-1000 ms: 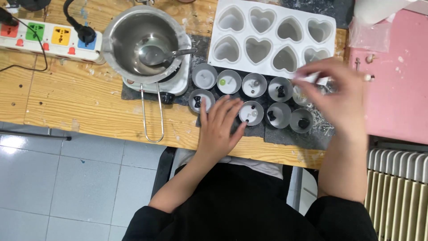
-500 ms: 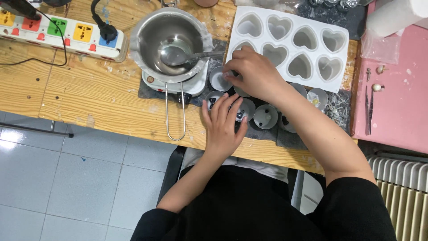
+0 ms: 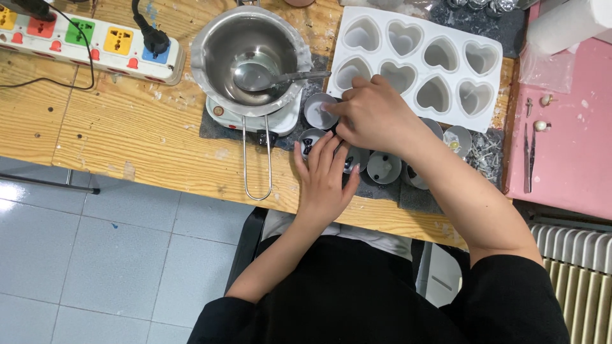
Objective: Placing decorative items and wicks into small candle containers.
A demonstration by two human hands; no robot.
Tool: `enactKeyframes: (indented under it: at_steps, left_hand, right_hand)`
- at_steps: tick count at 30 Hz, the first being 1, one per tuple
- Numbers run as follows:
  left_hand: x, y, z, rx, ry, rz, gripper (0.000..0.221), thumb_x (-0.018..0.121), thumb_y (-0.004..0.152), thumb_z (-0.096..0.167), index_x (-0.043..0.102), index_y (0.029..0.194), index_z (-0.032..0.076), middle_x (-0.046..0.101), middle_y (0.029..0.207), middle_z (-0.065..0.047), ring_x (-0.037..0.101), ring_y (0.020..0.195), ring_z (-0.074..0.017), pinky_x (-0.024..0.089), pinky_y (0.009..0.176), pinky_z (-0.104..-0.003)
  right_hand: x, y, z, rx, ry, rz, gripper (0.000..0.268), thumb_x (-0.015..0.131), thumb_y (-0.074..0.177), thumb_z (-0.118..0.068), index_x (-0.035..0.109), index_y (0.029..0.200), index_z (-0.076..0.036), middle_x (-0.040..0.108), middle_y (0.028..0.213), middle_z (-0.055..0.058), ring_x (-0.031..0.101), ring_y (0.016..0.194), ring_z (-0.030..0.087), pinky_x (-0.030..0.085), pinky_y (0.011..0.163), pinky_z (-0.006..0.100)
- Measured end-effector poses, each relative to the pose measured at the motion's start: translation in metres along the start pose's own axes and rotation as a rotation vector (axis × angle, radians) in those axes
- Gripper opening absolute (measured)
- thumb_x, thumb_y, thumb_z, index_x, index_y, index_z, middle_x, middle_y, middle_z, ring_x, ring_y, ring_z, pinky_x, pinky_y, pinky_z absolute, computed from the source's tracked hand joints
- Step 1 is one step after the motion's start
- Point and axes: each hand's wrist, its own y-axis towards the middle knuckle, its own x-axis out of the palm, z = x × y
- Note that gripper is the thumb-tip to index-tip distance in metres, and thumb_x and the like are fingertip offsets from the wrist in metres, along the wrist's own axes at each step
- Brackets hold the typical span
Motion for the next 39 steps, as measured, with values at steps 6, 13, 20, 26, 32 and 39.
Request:
enactKeyframes:
  at_steps: [6, 13, 20, 26, 32, 39]
  left_hand:
    - [0.001, -0.001, -0.001, -0.002, 0.0, -0.006, 0.049, 0.065, 0.099, 0.029, 0.058, 0.136, -0.001, 0.051, 0.146, -0.016, 0.04, 0.147, -0.0307, 0.006, 0.124, -0.069]
    - [-0.002, 0.001, 0.001, -0.006, -0.015, -0.011, 0.049, 0.065, 0.099, 0.028, 0.057, 0.136, -0.002, 0.05, 0.148, -0.016, 0.04, 0.148, -0.0312, 0.005, 0.123, -0.069]
    - [0.002, -0.001, -0.001, -0.003, -0.004, -0.016, 0.049, 0.065, 0.099, 0.028, 0.058, 0.136, -0.002, 0.051, 0.147, -0.017, 0.039, 0.148, -0.0311, 0.004, 0.123, -0.069]
    - [0.003, -0.001, -0.002, -0.003, 0.002, -0.026, 0.048, 0.065, 0.098, 0.028, 0.059, 0.135, -0.003, 0.051, 0.147, -0.017, 0.039, 0.147, -0.0317, 0.003, 0.123, -0.07]
    - [0.003, -0.001, -0.002, -0.005, 0.003, -0.025, 0.049, 0.065, 0.098, 0.029, 0.058, 0.135, -0.003, 0.051, 0.148, -0.017, 0.039, 0.147, -0.032, 0.003, 0.123, -0.07]
    - [0.003, 0.0, 0.0, -0.011, 0.01, -0.016, 0.049, 0.065, 0.098, 0.029, 0.058, 0.136, -0.001, 0.051, 0.148, -0.016, 0.039, 0.147, -0.0308, 0.005, 0.123, -0.069]
  right_hand:
    - [0.006, 0.001, -0.001, 0.014, -0.064, -0.028, 0.032, 0.066, 0.081, -0.023, 0.083, 0.108, -0.018, 0.07, 0.076, 0.004, 0.064, 0.09, 0.025, 0.047, 0.082, 0.04]
    - [0.007, 0.002, -0.002, 0.005, -0.067, -0.012, 0.032, 0.066, 0.081, -0.023, 0.083, 0.108, -0.018, 0.07, 0.076, 0.004, 0.063, 0.087, 0.025, 0.046, 0.081, 0.04]
    - [0.011, 0.003, -0.001, 0.011, -0.077, -0.006, 0.03, 0.066, 0.082, -0.023, 0.083, 0.106, -0.018, 0.07, 0.077, 0.005, 0.063, 0.088, 0.025, 0.046, 0.081, 0.04]
    - [0.011, 0.007, -0.003, 0.019, -0.049, 0.013, 0.035, 0.065, 0.081, -0.02, 0.081, 0.111, -0.015, 0.069, 0.077, 0.005, 0.063, 0.089, 0.024, 0.046, 0.083, 0.04]
    - [0.012, 0.009, -0.001, 0.022, -0.003, -0.019, 0.038, 0.063, 0.081, -0.018, 0.08, 0.115, -0.014, 0.069, 0.076, 0.006, 0.063, 0.09, 0.024, 0.046, 0.083, 0.04]
    - [0.008, 0.003, -0.001, 0.019, 0.071, -0.049, 0.035, 0.06, 0.081, -0.016, 0.081, 0.109, -0.015, 0.07, 0.079, 0.004, 0.063, 0.092, 0.025, 0.046, 0.084, 0.041]
